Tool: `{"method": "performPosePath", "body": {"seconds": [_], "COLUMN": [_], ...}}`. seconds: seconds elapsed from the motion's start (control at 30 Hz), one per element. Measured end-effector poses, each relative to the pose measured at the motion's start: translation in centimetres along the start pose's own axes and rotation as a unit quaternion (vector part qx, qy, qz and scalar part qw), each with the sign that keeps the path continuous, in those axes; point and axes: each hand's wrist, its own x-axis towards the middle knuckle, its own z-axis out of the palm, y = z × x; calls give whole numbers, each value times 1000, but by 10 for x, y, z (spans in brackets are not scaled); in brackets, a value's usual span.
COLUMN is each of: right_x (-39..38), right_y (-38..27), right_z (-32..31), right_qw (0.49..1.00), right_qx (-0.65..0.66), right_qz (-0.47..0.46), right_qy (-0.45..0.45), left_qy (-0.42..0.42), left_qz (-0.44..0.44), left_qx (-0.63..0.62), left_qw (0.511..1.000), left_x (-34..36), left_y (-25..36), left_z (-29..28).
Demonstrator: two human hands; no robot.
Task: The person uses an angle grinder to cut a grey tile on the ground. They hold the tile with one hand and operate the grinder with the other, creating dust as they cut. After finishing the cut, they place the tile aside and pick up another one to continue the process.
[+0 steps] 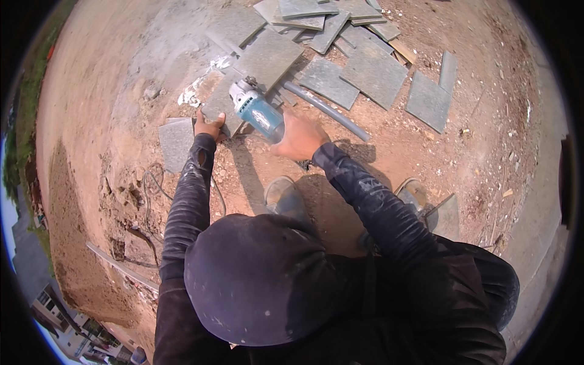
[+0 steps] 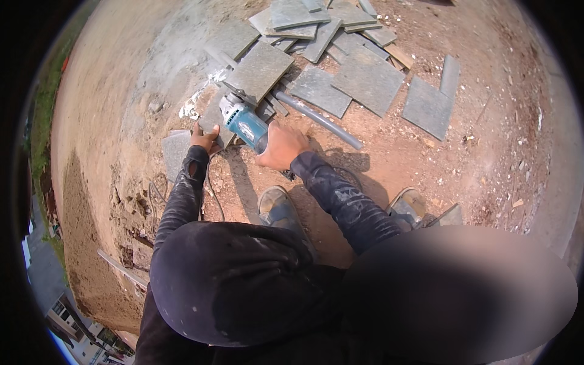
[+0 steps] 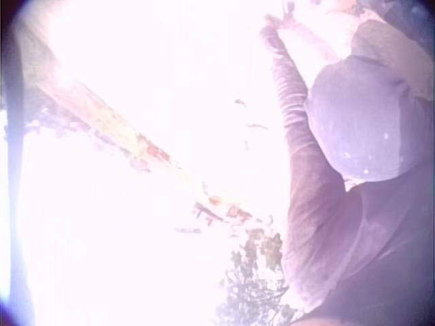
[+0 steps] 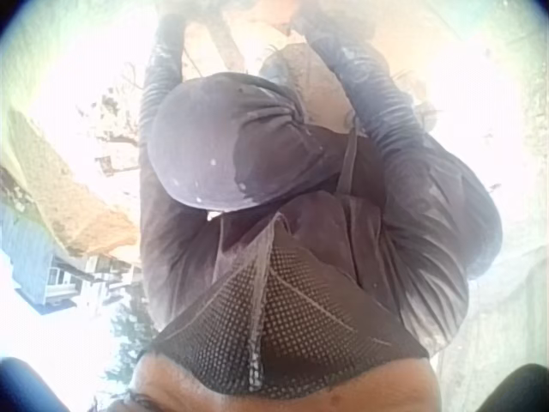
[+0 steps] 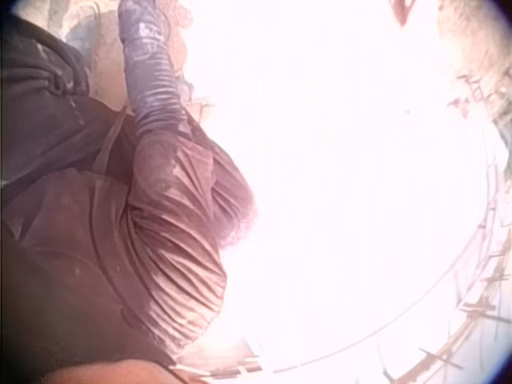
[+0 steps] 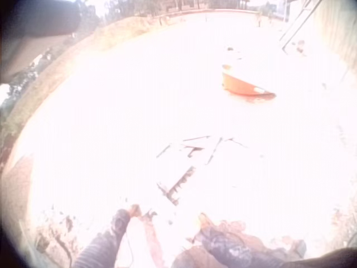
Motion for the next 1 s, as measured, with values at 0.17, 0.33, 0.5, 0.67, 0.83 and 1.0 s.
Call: {"method": "performPosePath", "body": {"seconds": [0.17,0.33,0.5,0.67,0.83,1.0], "right_x": [-3,-12,-14,-16,-18,-16], "right_y": [11,9,12,16,12,11], "right_z": [9,3,2,3,-3,-3], "right_qw": [1000,1000,1000,1000,1000,1000], "right_qx": [-15,-4,2,-5,-12,-17], "right_qz": [-16,2,-6,-5,2,0], "right_qy": [20,4,6,2,-14,-3], "left_qy": [-1,15,-2,-11,-14,-6], "left_qz": [-4,-28,-25,-34,-32,-31], "left_qx": [-6,-4,-7,-12,0,15], "left_qw": [1000,1000,1000,999,999,999], "left_x": [-5,-11,-11,-9,-9,-15], "left_y": [-4,4,7,8,10,17], "left_z": [3,5,2,1,-1,3]}}
